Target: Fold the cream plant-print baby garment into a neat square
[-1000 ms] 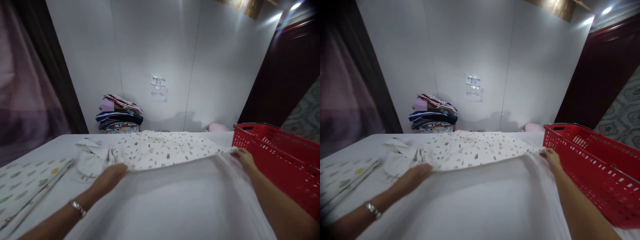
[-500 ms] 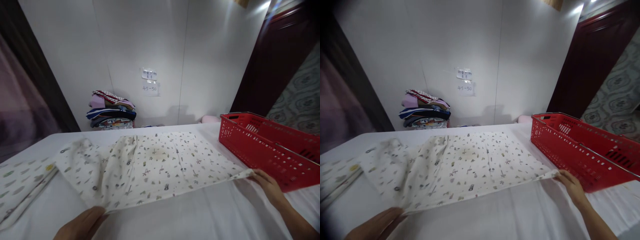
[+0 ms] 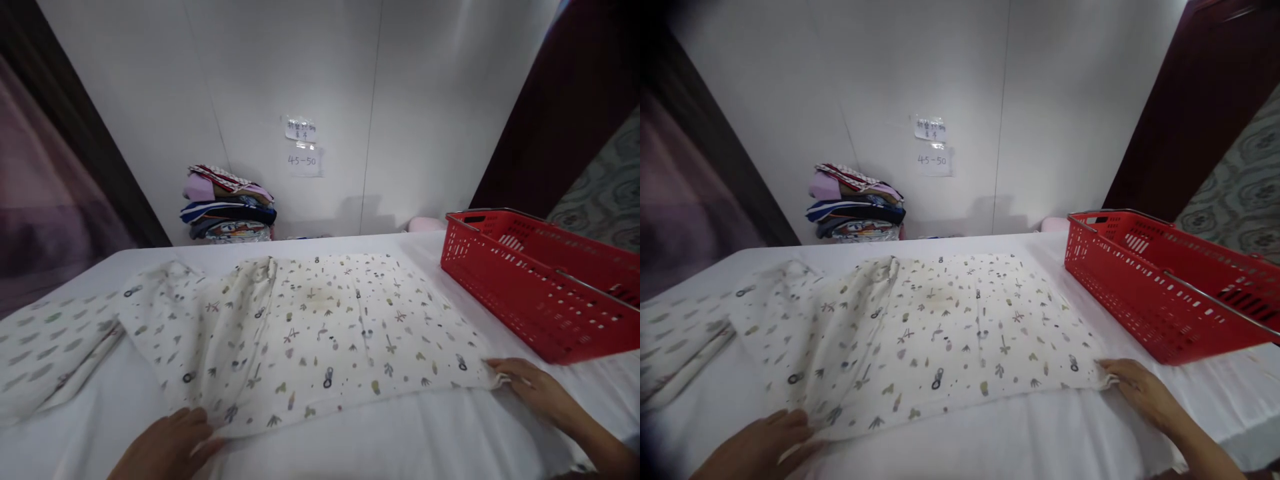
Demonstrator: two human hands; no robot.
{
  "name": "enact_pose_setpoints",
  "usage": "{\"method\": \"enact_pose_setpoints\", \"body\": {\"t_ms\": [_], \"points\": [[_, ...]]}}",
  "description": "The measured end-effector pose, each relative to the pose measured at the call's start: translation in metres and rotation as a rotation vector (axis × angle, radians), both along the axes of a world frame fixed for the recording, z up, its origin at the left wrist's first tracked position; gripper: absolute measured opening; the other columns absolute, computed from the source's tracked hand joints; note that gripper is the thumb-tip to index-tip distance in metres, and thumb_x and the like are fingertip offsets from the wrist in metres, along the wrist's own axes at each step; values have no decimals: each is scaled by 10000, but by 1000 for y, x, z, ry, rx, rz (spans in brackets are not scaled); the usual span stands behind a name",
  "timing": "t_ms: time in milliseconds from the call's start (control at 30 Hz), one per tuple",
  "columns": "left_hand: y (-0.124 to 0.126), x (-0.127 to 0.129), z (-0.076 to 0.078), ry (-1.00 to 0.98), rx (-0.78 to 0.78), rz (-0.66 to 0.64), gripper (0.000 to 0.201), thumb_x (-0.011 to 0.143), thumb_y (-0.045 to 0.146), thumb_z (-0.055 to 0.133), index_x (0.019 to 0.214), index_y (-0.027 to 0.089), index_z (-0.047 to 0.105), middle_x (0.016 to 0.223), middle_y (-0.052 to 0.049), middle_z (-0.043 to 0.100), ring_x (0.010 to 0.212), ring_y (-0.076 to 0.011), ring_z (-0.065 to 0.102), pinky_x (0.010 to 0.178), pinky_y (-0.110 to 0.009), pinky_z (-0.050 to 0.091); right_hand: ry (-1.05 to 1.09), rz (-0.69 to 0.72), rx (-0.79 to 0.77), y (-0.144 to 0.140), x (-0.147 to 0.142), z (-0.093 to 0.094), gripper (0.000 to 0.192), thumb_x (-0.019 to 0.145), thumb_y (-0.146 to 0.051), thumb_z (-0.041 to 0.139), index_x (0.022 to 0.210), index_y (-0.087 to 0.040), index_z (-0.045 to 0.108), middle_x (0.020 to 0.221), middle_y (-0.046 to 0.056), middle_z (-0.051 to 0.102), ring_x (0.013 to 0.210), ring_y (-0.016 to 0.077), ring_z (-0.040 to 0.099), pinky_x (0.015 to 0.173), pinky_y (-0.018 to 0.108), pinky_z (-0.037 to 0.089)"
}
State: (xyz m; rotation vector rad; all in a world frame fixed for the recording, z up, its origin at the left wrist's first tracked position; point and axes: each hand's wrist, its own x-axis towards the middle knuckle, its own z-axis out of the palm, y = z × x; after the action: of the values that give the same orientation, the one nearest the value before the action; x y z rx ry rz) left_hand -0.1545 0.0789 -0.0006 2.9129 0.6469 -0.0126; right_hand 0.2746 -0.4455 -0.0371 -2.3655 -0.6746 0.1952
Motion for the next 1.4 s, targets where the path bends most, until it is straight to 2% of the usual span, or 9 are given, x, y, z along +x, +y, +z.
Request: {"method": "enact_pose_setpoints", "body": {"t_ms": [100, 200, 433, 567, 733, 867, 1067, 1200, 1400], "points": [[-15, 44, 34, -36, 5, -84, 378, 836, 503, 421, 764, 261, 702, 851, -56, 683, 808, -234, 619, 751, -366, 485, -13, -38, -14, 10, 21, 10, 384, 586, -531, 580, 808, -258, 732, 1041, 93, 678, 1013, 329, 594, 935, 441, 439], [-29, 105, 46, -168, 15, -251, 348, 876, 456, 416, 949, 245, 683, 1023, -71, 667, 964, -244, 594, 843, -403, 470, -70, -105, 12, 48, 45, 24, 387, 670, -481, 507, 892, -239, 712, 1040, 72, 679, 1028, 292, 590, 958, 416, 414], [-55, 220, -12, -332, -32, -474, 417, 893, 437, 431, 1251, 241, 519, 1386, -63, 441, 1302, -245, 353, 1094, -488, 260, -28, -236, -306, 167, 103, 33, 305, 805, -362, 438, 854, -157, 660, 847, 82, 686, 783, 210, 634, 665, 281, 461], [-58, 228, -44, -315, -76, -430, 417, 913, 410, 393, 1280, 238, 488, 1382, -58, 447, 1306, -227, 352, 1098, -485, 265, -26, -289, -434, 200, 127, 33, 354, 751, -441, 546, 863, -123, 653, 927, 142, 668, 798, 245, 630, 609, 281, 436], [-55, 224, -49, -317, -91, -413, 398, 914, 396, 387, 1265, 249, 504, 1374, -42, 459, 1302, -231, 361, 1094, -497, 281, -61, -230, -598, 227, 137, 45, 268, 750, -311, 578, 914, -106, 630, 969, 156, 655, 854, 242, 616, 632, 266, 419], [-54, 226, -49, -327, -101, -412, 387, 902, 390, 406, 1247, 259, 523, 1362, -40, 473, 1287, -243, 384, 1083, -505, 303, -202, -168, -571, 251, 104, 43, 264, 818, -153, 436, 1046, -142, 569, 1080, 141, 609, 963, 225, 567, 723, 276, 395], [-54, 228, -48, -323, -125, -421, 369, 896, 379, 413, 1225, 262, 534, 1352, -36, 484, 1278, -250, 391, 1075, -517, 305, -333, 266, -372, 268, 37, 27, 175, 821, -239, 446, 882, -175, 597, 896, 67, 628, 801, 178, 560, 685, 251, 379], [-54, 229, -48, -317, -141, -420, 368, 900, 377, 405, 1227, 257, 522, 1359, -31, 474, 1285, -244, 375, 1081, -511, 290, -79, 67, -138, 265, 61, 33, 230, 819, -258, 414, 876, -170, 618, 753, 22, 634, 677, 142, 554, 608, 220, 375], [-53, 229, -50, -332, -150, -425, 352, 892, 370, 419, 1212, 270, 526, 1357, -26, 472, 1278, -242, 379, 1080, -505, 283, 65, -232, -263, 274, 112, 27, 378, 808, -425, 484, 960, -108, 623, 787, 82, 644, 599, 147, 550, 549, 244, 370]]}}
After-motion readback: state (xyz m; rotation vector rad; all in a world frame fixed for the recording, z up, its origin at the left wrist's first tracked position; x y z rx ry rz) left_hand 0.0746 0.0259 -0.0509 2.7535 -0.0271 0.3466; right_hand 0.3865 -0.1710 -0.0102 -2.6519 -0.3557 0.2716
